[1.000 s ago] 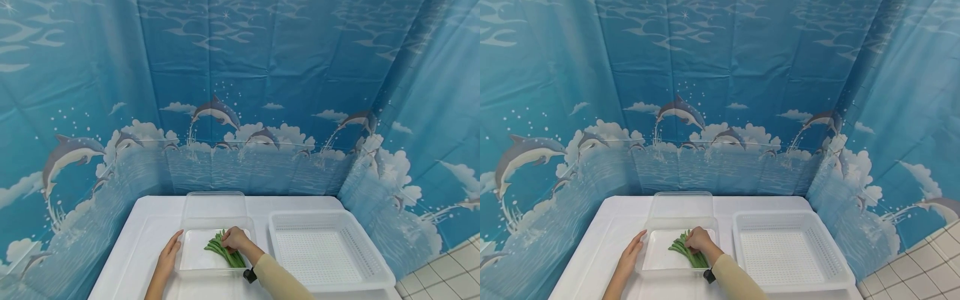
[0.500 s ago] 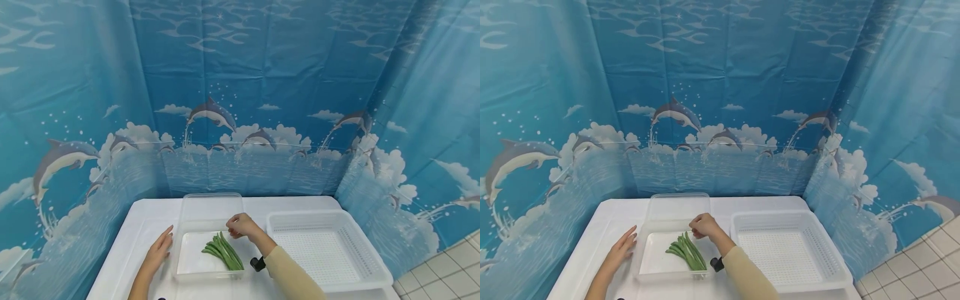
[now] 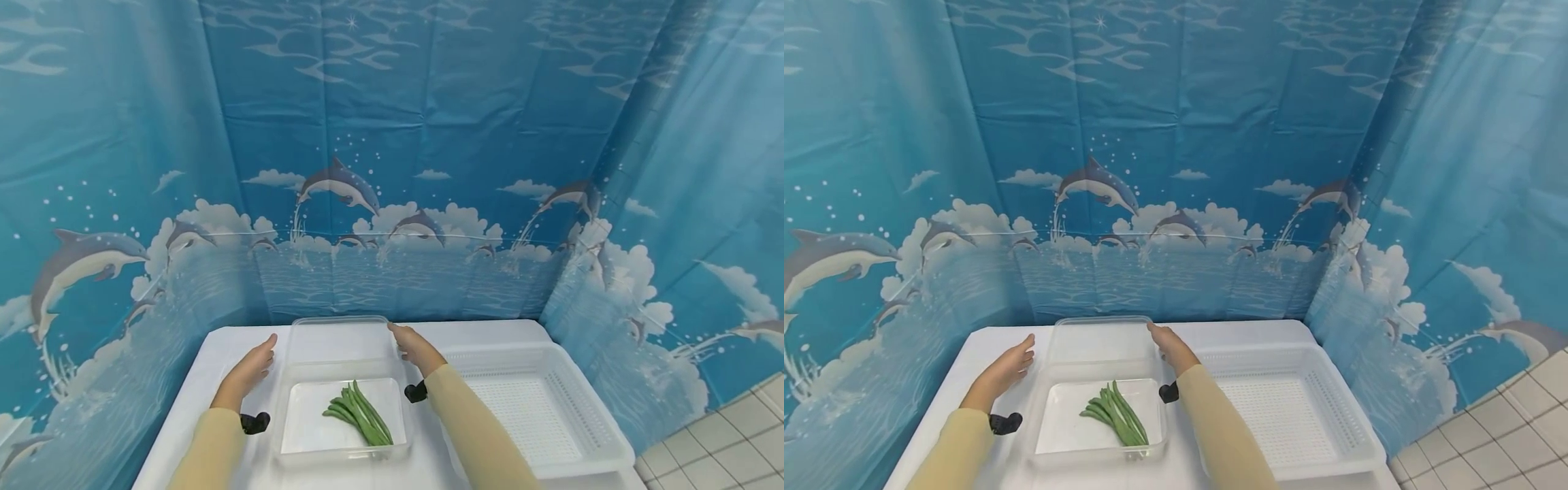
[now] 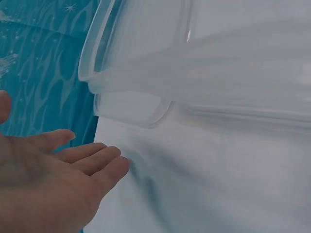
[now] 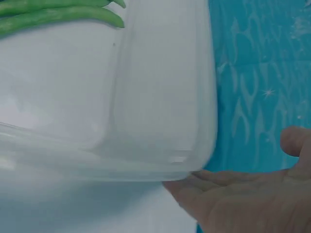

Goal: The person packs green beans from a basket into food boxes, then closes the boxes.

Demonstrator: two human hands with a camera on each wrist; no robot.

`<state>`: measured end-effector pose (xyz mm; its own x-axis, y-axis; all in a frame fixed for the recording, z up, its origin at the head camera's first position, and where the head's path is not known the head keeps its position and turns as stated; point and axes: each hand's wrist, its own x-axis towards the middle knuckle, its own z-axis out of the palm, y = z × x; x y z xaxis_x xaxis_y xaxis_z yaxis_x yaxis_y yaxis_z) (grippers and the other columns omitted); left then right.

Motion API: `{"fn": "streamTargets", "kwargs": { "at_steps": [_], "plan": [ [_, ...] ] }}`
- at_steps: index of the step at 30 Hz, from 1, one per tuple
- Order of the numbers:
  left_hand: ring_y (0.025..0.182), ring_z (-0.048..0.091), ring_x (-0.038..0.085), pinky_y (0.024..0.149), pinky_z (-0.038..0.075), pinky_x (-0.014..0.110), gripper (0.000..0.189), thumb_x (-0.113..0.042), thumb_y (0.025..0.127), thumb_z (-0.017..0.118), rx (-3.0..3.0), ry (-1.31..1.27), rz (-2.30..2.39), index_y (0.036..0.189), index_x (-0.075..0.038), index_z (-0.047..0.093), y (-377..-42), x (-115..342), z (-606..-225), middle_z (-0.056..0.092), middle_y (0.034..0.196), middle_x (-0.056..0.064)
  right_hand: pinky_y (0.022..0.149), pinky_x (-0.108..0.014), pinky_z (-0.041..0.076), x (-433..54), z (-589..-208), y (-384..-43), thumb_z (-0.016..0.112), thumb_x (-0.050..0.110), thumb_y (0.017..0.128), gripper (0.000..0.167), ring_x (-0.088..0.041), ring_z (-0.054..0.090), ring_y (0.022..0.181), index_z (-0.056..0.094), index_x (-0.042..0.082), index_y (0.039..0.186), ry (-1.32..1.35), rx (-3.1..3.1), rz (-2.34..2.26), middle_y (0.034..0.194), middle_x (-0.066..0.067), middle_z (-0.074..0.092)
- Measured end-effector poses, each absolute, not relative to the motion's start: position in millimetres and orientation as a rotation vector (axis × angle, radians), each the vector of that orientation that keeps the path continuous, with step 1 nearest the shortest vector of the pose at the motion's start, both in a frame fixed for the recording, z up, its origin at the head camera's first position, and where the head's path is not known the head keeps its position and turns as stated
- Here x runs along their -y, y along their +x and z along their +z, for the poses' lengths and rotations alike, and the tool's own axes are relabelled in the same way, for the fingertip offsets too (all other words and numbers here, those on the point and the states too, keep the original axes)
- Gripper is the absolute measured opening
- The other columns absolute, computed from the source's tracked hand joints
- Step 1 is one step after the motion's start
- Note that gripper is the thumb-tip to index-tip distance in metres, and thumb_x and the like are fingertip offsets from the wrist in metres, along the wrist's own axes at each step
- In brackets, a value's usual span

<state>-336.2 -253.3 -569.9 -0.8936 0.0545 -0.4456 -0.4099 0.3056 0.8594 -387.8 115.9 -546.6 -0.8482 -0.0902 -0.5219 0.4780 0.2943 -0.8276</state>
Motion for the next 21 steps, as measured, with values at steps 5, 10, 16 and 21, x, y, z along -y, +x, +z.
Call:
{"fn": "streamTargets", "kwargs": {
  "at_steps": [5,10,16,21],
  "plan": [
    [0.161,-0.003,0.055,0.133,0.007,0.064,0.094,-0.062,0.112,0.025,-2.084,-0.386,1.744,0.165,0.009,-0.008,-342.0,237.4,-584.4,-0.010,0.170,0.041,0.137,-0.056,0.015,-110.8,-558.9,-386.3,0.037,0.047,0.115,0.077,-0.052,0.017,0.162,0.014,-0.005,0.167,0.341,-2.013,-1.621,0.172,-0.038,0.011],
    [0.162,-0.007,0.054,0.133,0.008,0.066,0.091,-0.060,0.113,0.028,-2.101,-0.356,1.717,0.166,0.007,-0.002,-342.5,227.0,-591.8,-0.010,0.172,0.036,0.137,-0.059,0.014,-108.9,-564.8,-380.8,0.038,0.047,0.115,0.077,-0.051,0.020,0.162,0.018,-0.005,0.167,0.348,-2.070,-1.572,0.173,-0.035,0.015],
    [0.162,-0.001,0.055,0.132,0.011,0.067,0.088,-0.057,0.113,0.032,-2.155,-0.359,1.657,0.166,0.009,0.007,-342.9,222.9,-591.1,-0.002,0.173,0.036,0.136,-0.058,0.018,-110.1,-566.4,-381.3,0.043,0.043,0.114,0.077,-0.052,0.022,0.161,0.017,-0.009,0.165,0.397,-2.042,-1.652,0.170,-0.039,0.018],
    [0.161,0.005,0.056,0.132,0.016,0.066,0.086,-0.050,0.113,0.038,-2.172,-0.373,1.699,0.165,0.012,0.007,-343.7,222.4,-581.8,0.001,0.172,0.038,0.129,-0.053,0.036,-111.7,-563.6,-385.9,0.048,0.041,0.112,0.081,-0.048,0.048,0.142,0.013,-0.009,0.166,0.452,-2.001,-1.785,0.166,-0.042,0.025]
  ]
}}
